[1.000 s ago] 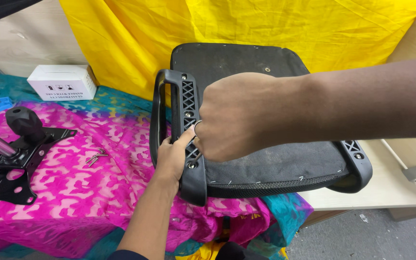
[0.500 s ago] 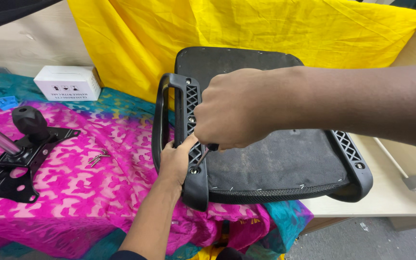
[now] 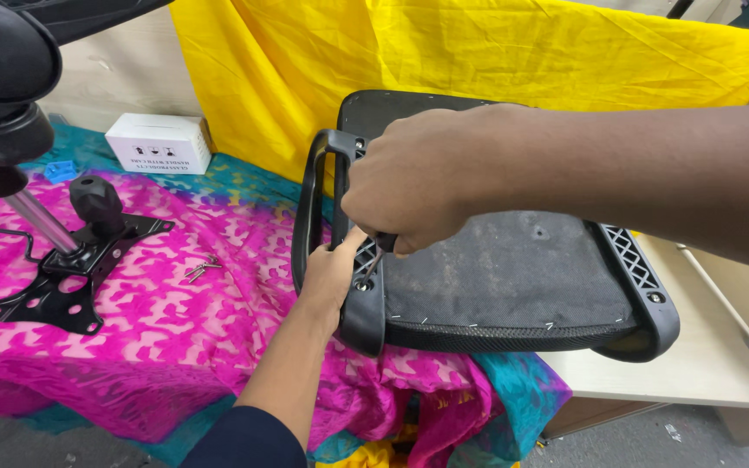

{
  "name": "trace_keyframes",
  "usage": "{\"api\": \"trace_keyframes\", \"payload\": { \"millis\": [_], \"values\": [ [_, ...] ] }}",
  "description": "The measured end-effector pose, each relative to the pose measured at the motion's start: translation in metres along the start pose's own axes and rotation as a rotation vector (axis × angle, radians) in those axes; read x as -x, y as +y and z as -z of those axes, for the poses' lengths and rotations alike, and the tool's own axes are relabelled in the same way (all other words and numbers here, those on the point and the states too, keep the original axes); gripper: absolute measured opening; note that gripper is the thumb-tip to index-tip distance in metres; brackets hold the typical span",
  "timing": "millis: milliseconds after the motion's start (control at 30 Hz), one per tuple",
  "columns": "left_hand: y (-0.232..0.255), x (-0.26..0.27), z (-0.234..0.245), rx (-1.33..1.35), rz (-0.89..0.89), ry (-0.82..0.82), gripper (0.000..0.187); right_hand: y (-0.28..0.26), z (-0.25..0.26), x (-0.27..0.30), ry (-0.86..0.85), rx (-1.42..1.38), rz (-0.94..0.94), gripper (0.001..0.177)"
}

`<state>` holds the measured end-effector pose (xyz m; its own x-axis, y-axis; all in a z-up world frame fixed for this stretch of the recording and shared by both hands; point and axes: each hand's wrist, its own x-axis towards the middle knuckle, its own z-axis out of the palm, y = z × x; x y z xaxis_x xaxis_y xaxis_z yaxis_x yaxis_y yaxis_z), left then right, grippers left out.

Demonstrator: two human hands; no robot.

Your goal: The person uses a screwdriver to tighten screws on the underside of a chair seat, securing the side rails to the seat frame. The person then lifts the chair base and positions it near the seat, preparing for further assembly.

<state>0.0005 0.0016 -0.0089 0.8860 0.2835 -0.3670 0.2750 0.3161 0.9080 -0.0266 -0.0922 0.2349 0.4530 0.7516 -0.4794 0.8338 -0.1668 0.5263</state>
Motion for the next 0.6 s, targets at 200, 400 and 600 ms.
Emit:
{"api": "trace_keyframes", "payload": {
  "millis": [200, 400, 600],
  "values": [
    [-0.019, 0.029, 0.015, -0.351, -0.256, 0.181, 0.076, 0.0, -0.014, 0.012, -0.087, 0.03, -0.047, 0.009],
    [-0.05, 0.072, 0.016, -0.615, -0.669, 0.173, 0.104, 0.008, -0.027, 0.011, 0.084, 0.093, 0.029, 0.022],
    [-0.045, 0.079, 0.018, -0.588, -0.576, 0.11, 0.121, 0.004, -0.039, 0.007, 0.386, 0.399, 0.168, 0.01]
  ]
}}
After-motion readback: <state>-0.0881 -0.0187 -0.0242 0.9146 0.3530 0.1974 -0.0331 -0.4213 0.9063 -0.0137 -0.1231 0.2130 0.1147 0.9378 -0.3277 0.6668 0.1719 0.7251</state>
